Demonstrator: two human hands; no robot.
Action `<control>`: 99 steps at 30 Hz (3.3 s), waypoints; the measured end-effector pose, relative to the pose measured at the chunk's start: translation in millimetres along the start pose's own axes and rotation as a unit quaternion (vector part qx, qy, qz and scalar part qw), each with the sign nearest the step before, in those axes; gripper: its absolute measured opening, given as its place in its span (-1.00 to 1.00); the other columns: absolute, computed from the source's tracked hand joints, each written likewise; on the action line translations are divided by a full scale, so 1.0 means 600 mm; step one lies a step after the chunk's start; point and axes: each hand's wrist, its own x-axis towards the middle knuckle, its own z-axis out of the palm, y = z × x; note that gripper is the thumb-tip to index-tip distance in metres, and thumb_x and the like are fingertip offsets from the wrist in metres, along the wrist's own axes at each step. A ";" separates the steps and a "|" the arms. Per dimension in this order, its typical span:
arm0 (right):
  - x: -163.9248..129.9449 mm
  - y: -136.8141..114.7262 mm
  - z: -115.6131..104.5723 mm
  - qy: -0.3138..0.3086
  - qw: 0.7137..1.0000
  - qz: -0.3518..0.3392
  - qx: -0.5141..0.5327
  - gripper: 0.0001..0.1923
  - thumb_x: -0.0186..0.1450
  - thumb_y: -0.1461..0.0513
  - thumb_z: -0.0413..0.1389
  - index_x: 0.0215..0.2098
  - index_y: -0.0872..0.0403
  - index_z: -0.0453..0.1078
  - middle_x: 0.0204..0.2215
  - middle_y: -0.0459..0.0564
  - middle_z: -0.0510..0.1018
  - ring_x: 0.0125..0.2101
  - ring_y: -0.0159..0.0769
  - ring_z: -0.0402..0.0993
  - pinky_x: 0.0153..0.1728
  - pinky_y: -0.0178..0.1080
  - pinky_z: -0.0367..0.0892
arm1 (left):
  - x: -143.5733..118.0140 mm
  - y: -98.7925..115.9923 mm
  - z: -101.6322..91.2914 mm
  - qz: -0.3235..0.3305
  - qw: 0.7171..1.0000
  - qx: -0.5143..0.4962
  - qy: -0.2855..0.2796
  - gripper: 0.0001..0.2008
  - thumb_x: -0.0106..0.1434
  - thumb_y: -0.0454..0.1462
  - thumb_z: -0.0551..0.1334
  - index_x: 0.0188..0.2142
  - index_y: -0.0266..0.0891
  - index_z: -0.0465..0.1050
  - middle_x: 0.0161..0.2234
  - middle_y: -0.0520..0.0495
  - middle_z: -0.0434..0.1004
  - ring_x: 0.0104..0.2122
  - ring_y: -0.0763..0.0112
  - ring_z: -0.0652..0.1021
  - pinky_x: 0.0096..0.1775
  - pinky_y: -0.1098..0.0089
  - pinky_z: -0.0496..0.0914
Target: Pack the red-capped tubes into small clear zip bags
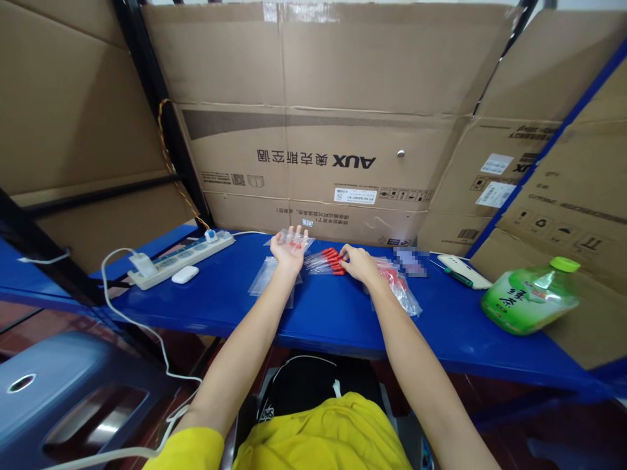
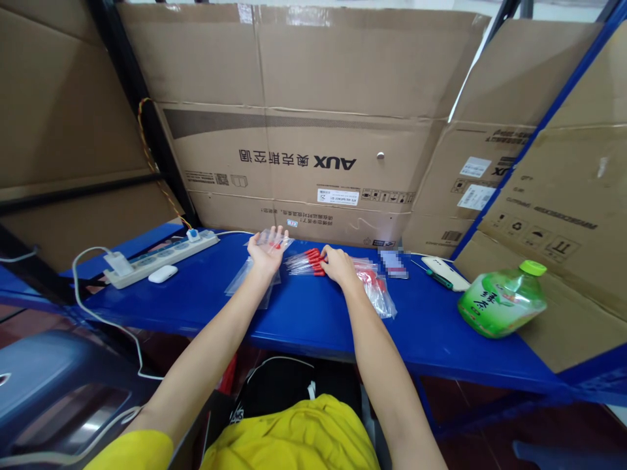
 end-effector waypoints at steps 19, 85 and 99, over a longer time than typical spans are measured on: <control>-0.016 -0.069 -0.044 0.232 0.935 -0.138 0.230 -0.83 0.36 0.11 0.11 -0.25 0.03 0.44 -0.41 -0.06 0.52 -0.46 -0.31 0.37 -0.31 -0.25 0.36 | -0.007 0.005 0.003 0.016 1.000 -0.008 -0.003 -0.88 0.31 -0.17 0.10 -0.24 -0.14 0.31 0.00 -0.13 0.54 0.11 0.16 0.58 0.09 0.05 0.50; 0.000 -0.024 -0.043 0.159 0.932 -0.078 0.315 -0.82 0.23 0.14 0.13 -0.31 0.06 0.50 -0.42 -0.06 0.59 -0.40 -0.29 0.49 -0.35 -0.28 0.37 | -0.004 0.007 0.005 0.011 1.000 0.000 -0.007 -0.89 0.29 -0.20 0.12 -0.26 -0.15 0.36 0.03 -0.10 0.55 0.12 0.17 0.57 0.13 0.06 0.48; -0.013 -0.071 -0.029 0.279 0.909 -0.101 0.294 -0.78 0.34 0.08 0.10 -0.24 0.04 0.48 -0.39 -0.04 0.54 -0.42 -0.29 0.45 -0.38 -0.25 0.37 | -0.008 -0.004 0.004 0.000 1.000 0.007 -0.013 -0.89 0.28 -0.19 0.12 -0.27 -0.15 0.34 0.03 -0.12 0.55 0.14 0.17 0.56 0.14 0.03 0.46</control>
